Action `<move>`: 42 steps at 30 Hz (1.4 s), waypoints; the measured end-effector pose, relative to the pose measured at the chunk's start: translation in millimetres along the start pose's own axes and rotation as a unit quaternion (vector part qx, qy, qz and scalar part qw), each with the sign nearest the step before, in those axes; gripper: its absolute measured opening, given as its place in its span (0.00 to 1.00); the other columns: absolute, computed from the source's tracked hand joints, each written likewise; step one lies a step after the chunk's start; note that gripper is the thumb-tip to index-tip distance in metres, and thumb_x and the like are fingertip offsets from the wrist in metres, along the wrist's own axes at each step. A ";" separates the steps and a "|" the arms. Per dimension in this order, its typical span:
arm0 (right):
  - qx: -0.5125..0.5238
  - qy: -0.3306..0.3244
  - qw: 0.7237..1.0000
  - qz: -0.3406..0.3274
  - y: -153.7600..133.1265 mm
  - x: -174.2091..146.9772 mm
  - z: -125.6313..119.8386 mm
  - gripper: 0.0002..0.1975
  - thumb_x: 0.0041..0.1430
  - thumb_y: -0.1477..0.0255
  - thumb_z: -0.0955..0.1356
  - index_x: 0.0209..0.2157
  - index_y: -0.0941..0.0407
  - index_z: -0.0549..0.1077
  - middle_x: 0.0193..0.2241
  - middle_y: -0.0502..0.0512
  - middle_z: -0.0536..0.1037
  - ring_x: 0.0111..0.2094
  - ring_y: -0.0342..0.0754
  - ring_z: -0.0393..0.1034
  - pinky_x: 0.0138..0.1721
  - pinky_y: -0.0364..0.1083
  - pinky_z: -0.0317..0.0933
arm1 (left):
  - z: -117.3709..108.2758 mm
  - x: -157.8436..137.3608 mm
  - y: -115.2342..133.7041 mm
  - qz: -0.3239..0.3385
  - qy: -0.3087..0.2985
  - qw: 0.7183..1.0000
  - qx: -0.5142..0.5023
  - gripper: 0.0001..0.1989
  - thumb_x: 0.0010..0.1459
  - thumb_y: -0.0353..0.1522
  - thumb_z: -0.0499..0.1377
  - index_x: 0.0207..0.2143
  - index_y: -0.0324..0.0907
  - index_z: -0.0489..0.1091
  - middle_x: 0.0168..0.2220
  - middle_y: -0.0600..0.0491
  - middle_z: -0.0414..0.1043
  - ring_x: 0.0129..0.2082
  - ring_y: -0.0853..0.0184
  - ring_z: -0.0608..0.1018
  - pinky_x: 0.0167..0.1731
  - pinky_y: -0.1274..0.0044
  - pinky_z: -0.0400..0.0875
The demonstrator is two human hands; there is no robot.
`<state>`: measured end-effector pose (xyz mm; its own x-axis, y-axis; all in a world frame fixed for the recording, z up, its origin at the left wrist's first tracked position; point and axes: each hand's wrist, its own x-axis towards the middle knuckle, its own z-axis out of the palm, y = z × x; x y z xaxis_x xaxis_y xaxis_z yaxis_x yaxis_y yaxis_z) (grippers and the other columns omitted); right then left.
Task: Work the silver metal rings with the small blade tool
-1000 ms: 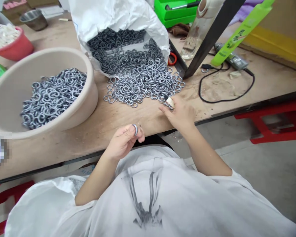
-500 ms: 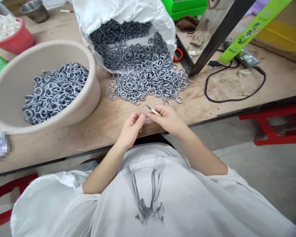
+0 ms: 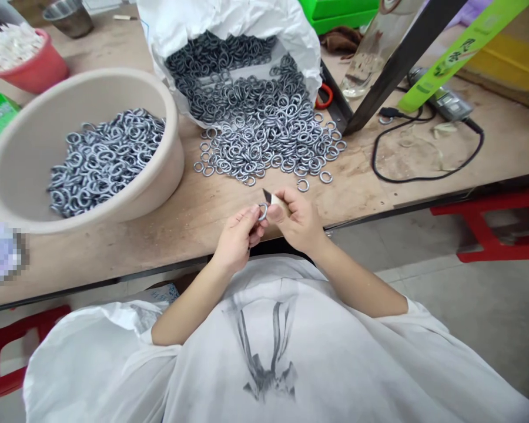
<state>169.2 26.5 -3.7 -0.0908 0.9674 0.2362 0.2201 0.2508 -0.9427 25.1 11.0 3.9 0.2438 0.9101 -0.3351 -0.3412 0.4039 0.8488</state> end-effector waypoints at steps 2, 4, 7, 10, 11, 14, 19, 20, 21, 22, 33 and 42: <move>-0.031 -0.031 0.999 -0.002 -1.3 -1.0 -1.1 0.26 0.60 0.43 0.65 0.33 0.55 0.69 0.26 0.49 0.72 0.29 0.44 0.65 0.31 0.44 0.56 | 0.6 -1.4 -0.6 -0.009 -0.009 1.000 0.003 0.22 0.49 0.47 0.68 0.24 0.38 0.66 0.19 0.58 0.61 0.16 0.79 0.57 0.15 0.84 0.45; -0.034 -0.042 0.999 0.005 -2.4 -0.9 -2.6 0.27 0.61 0.43 0.63 0.34 0.54 0.69 0.26 0.49 0.72 0.29 0.45 0.66 0.31 0.44 0.56 | 0.7 -3.2 0.1 -0.026 -0.025 0.999 0.004 0.23 0.50 0.47 0.67 0.22 0.38 0.65 0.18 0.59 0.59 0.16 0.79 0.56 0.15 0.84 0.45; -0.081 -0.030 0.996 -0.031 -5.2 -3.6 -5.7 0.27 0.65 0.44 0.59 0.32 0.55 0.69 0.24 0.49 0.71 0.27 0.44 0.64 0.29 0.44 0.53 | 0.8 -5.7 2.7 -0.044 -0.020 0.998 -0.031 0.22 0.51 0.46 0.66 0.22 0.39 0.63 0.17 0.61 0.55 0.15 0.79 0.54 0.15 0.84 0.45; -0.186 -0.041 0.978 -0.088 -9.2 -11.3 -7.2 0.28 0.68 0.48 0.57 0.27 0.55 0.68 0.22 0.50 0.69 0.24 0.43 0.61 0.28 0.45 0.48 | 1.7 -6.6 3.7 -0.046 0.000 0.997 -0.068 0.23 0.54 0.46 0.65 0.22 0.41 0.60 0.16 0.62 0.51 0.14 0.79 0.53 0.14 0.84 0.46; -0.215 -0.048 0.970 -0.100 -10.1 -13.9 -7.0 0.28 0.69 0.48 0.56 0.26 0.55 0.67 0.21 0.50 0.68 0.24 0.43 0.60 0.28 0.45 0.47 | 2.1 -6.7 3.4 -0.047 0.004 0.996 -0.073 0.23 0.55 0.46 0.64 0.22 0.41 0.59 0.16 0.62 0.51 0.14 0.79 0.53 0.14 0.84 0.47; -0.267 -0.055 0.955 -0.120 -9.9 -18.4 -4.9 0.29 0.69 0.48 0.55 0.24 0.55 0.66 0.21 0.51 0.68 0.24 0.43 0.58 0.28 0.46 0.46 | 3.3 -7.1 1.3 -0.049 0.003 0.996 -0.076 0.25 0.58 0.46 0.63 0.21 0.41 0.56 0.16 0.62 0.49 0.14 0.78 0.53 0.14 0.84 0.48; -0.281 -0.049 0.951 -0.117 -2.2 -13.9 -7.0 0.31 0.69 0.47 0.54 0.23 0.54 0.64 0.19 0.50 0.65 0.23 0.43 0.57 0.27 0.46 0.44 | 4.4 -11.7 0.5 -0.060 -0.025 0.996 -0.061 0.23 0.58 0.43 0.62 0.21 0.41 0.55 0.16 0.63 0.46 0.14 0.78 0.50 0.14 0.84 0.47; -0.275 -0.040 0.955 -0.106 -0.8 -12.5 -8.8 0.31 0.68 0.47 0.54 0.22 0.54 0.63 0.18 0.50 0.64 0.22 0.43 0.56 0.27 0.46 0.44 | 4.5 -12.8 1.0 -0.065 -0.036 0.996 -0.058 0.23 0.58 0.43 0.62 0.21 0.41 0.55 0.16 0.63 0.45 0.15 0.78 0.50 0.14 0.84 0.47; -0.268 -0.031 0.958 -0.096 0.1 -11.4 -10.7 0.31 0.68 0.46 0.54 0.22 0.54 0.62 0.18 0.49 0.63 0.22 0.43 0.56 0.27 0.46 0.43 | 4.6 -13.7 1.6 -0.068 -0.045 0.995 -0.056 0.23 0.58 0.44 0.63 0.21 0.41 0.56 0.16 0.63 0.46 0.15 0.78 0.50 0.14 0.84 0.47; -0.260 -0.023 0.961 -0.088 0.4 -10.8 -12.6 0.31 0.68 0.46 0.54 0.21 0.54 0.61 0.17 0.48 0.62 0.21 0.43 0.56 0.26 0.45 0.43 | 4.6 -14.4 2.0 -0.068 -0.050 0.995 -0.054 0.24 0.57 0.45 0.63 0.21 0.41 0.56 0.17 0.63 0.46 0.15 0.78 0.50 0.14 0.84 0.47; -0.272 -0.079 0.950 -0.132 -9.4 -18.8 -7.0 0.31 0.69 0.47 0.54 0.23 0.55 0.66 0.19 0.50 0.66 0.22 0.43 0.55 0.27 0.46 0.42 | 4.7 -10.6 -1.7 -0.057 -0.006 0.996 -0.069 0.26 0.57 0.47 0.64 0.21 0.42 0.54 0.16 0.63 0.45 0.14 0.79 0.49 0.14 0.84 0.47; -0.379 0.010 0.925 -0.010 17.3 -3.0 -32.0 0.23 0.64 0.49 0.65 0.31 0.55 0.74 0.24 0.53 0.72 0.25 0.48 0.61 0.28 0.46 0.42 | -1.4 -16.6 5.4 -0.034 -0.014 0.997 -0.062 0.22 0.53 0.44 0.67 0.21 0.40 0.62 0.16 0.61 0.54 0.14 0.79 0.55 0.14 0.84 0.50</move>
<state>204.3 29.0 -13.2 -0.0854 0.9609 0.2634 0.8375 0.2124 -0.5035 18.0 -1.8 13.6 0.2953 0.8780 -0.3768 -0.4314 0.4744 0.7674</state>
